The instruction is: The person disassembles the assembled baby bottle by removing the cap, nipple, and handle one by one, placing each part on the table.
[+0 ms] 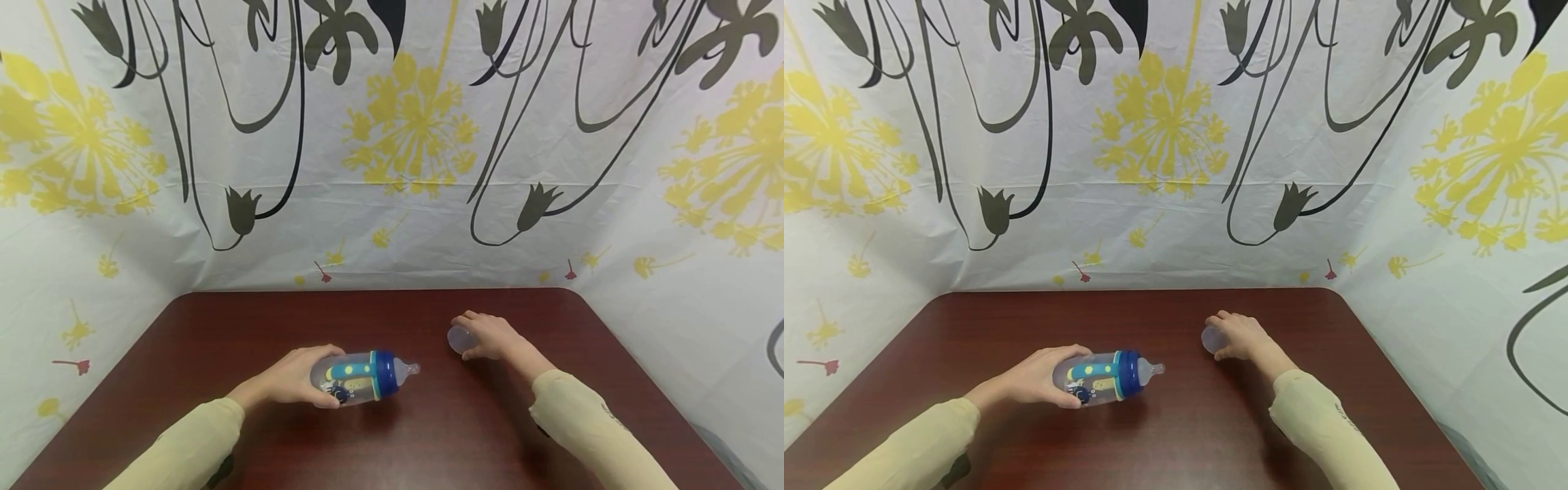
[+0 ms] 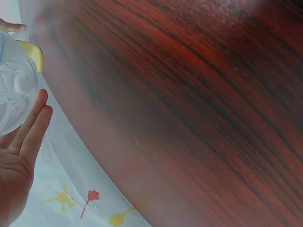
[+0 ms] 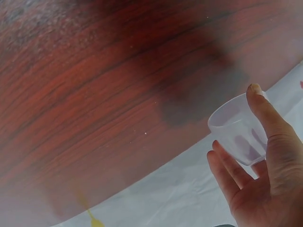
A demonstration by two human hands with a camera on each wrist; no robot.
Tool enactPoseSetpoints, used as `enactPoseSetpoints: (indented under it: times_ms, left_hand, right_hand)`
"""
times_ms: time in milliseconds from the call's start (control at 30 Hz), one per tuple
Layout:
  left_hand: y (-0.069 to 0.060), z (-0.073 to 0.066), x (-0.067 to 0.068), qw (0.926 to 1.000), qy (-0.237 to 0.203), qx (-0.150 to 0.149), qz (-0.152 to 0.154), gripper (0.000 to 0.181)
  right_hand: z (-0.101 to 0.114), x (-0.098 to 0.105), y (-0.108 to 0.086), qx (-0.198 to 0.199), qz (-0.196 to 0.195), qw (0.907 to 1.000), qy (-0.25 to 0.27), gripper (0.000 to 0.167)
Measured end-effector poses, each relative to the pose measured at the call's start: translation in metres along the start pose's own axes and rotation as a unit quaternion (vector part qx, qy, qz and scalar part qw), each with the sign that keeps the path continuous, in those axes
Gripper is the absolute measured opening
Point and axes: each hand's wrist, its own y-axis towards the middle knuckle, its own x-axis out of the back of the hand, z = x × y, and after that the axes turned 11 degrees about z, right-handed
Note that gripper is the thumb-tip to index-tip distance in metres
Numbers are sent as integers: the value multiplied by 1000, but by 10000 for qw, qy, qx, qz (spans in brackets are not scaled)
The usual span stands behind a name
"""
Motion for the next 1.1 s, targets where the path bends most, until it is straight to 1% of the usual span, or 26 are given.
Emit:
enactPoseSetpoints:
  times_ms: [767, 1100]
  left_hand:
    - [1, 2, -1, 10000, 11, 25, 48, 66]
    - [1, 2, -1, 10000, 9, -20, 52, 65]
  right_hand:
    - [0, -5, 3, -164, 278, 9994, -157, 66]
    - [2, -5, 5, -247, 444, 9985, -209, 66]
